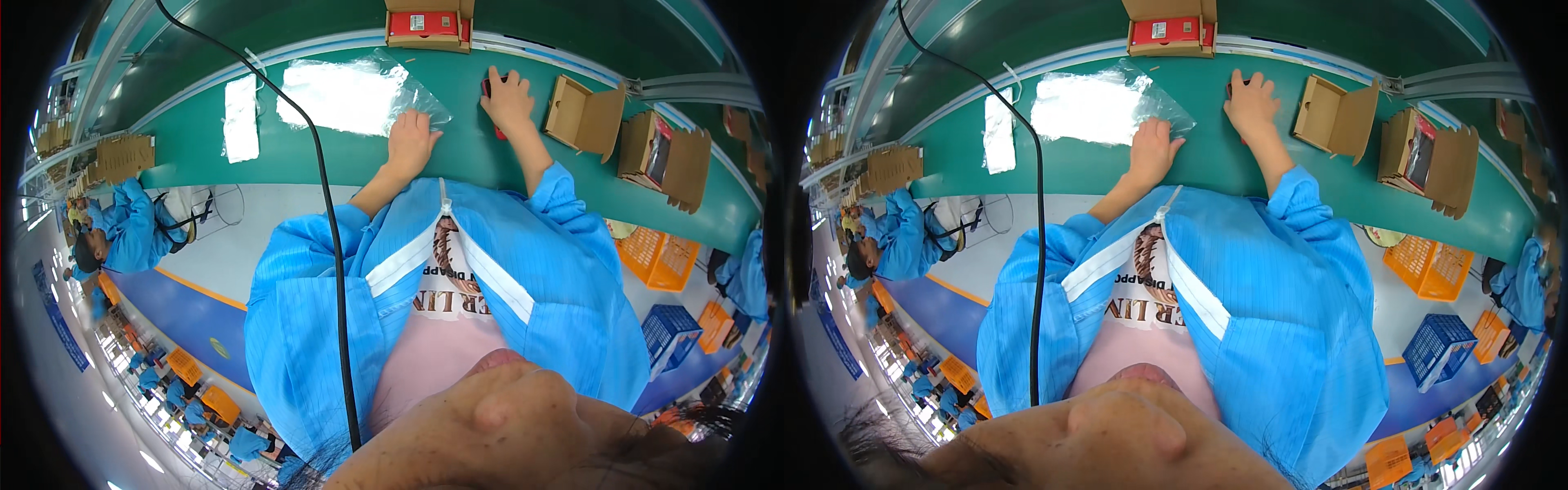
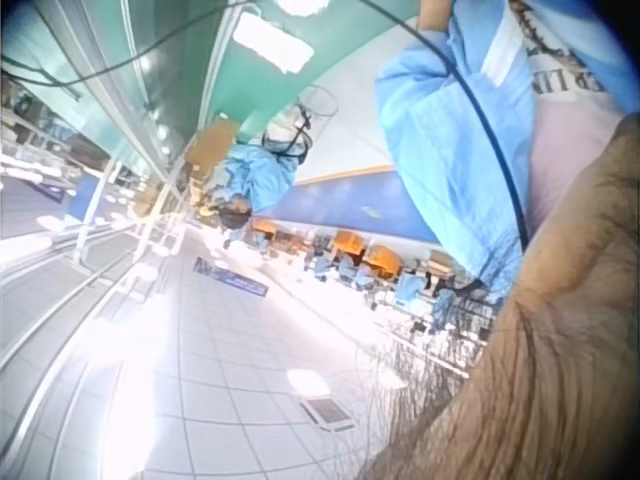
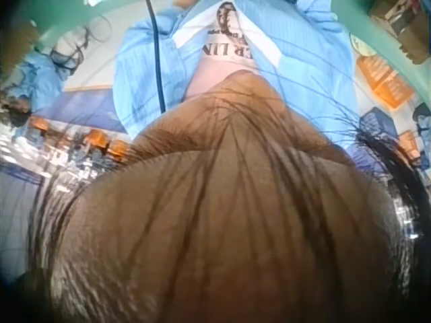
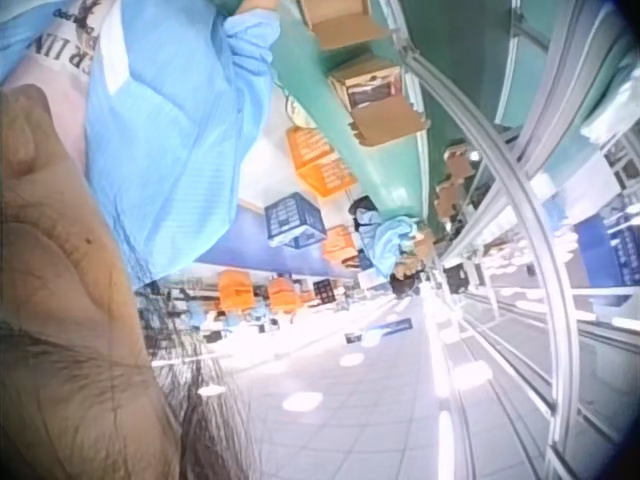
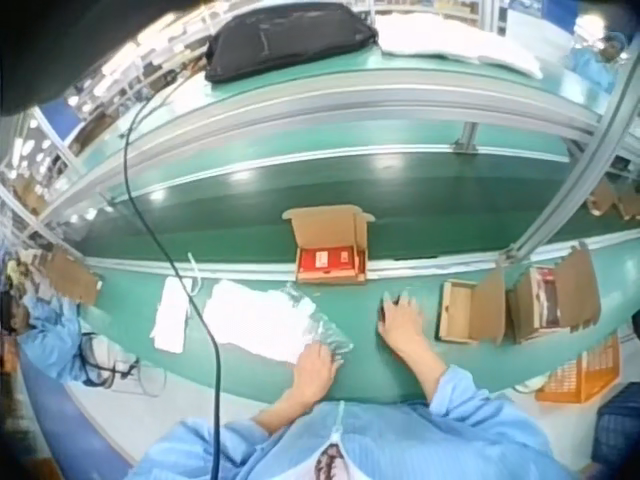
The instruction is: Packaging small electronic devices into plastic bags and cardboard boxes on an assembly line.
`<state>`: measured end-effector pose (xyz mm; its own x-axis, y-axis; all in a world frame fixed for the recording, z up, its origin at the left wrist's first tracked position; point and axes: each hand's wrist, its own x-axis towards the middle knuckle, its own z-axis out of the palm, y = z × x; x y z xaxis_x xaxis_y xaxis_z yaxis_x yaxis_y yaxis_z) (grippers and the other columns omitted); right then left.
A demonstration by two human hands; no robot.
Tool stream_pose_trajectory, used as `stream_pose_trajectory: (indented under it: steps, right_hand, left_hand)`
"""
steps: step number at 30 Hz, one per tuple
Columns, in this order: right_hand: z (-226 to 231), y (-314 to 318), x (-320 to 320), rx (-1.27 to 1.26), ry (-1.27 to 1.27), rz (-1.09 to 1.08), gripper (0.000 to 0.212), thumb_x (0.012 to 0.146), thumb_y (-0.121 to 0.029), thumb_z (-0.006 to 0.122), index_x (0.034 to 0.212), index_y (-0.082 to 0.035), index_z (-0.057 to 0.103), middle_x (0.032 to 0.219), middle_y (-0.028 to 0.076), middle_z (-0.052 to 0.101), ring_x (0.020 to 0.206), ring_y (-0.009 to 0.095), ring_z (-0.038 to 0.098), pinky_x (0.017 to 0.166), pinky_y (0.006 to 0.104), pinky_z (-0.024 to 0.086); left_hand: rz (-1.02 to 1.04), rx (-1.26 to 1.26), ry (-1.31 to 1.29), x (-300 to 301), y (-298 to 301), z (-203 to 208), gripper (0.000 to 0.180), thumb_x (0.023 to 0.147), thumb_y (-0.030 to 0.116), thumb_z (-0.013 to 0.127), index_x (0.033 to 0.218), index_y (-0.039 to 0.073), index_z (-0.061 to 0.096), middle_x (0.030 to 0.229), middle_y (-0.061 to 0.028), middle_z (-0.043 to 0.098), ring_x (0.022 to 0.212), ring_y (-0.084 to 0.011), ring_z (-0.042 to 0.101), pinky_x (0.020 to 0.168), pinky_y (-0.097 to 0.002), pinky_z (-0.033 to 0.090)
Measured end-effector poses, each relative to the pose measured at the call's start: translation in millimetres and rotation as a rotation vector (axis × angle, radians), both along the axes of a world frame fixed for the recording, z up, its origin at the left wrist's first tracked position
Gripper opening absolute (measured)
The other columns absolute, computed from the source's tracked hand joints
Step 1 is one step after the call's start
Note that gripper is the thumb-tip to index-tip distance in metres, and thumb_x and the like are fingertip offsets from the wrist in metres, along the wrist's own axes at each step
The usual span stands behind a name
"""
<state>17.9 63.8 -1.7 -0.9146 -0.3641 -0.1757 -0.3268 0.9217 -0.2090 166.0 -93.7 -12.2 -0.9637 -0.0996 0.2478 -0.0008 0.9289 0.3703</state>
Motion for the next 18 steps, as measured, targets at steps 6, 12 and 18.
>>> stream_pose_trajectory:
  steps: [6,12,18]
  right_hand:
    - [17,57,-16,-0.763,-0.571,-0.316,0.056,0.074,-0.048,0.069,0.109,-0.005,0.061,0.098,0.014,0.058,0.083,0.023,0.062,0.065,0.0314,0.055]
    - [29,72,58,-1.454,-0.809,-0.403,0.030,0.091,-0.020,0.057,0.112,0.001,0.051,0.098,0.008,0.057,0.085,0.015,0.060,0.068,0.0292,0.058]
    - [-21,54,100,-1.048,-0.364,-0.114,0.026,0.086,-0.021,0.063,0.104,-0.005,0.055,0.097,0.008,0.060,0.079,0.019,0.062,0.065,0.0336,0.048]
  left_hand:
    - [-0.056,0.082,0.000,2,-18,-33,0.011,0.080,0.010,0.059,0.088,0.002,0.056,0.081,-0.0138,0.054,0.078,-0.0333,0.055,0.068,-0.0420,0.046]
    - [0.009,0.222,-0.063,-13,9,-15,0.008,0.081,0.010,0.057,0.084,0.005,0.063,0.080,-0.0157,0.059,0.077,-0.0344,0.058,0.067,-0.0426,0.047]
    - [0.170,0.400,-0.161,-25,1,-39,0.012,0.082,0.012,0.056,0.085,0.003,0.062,0.073,-0.0190,0.061,0.067,-0.0382,0.059,0.061,-0.0440,0.047]
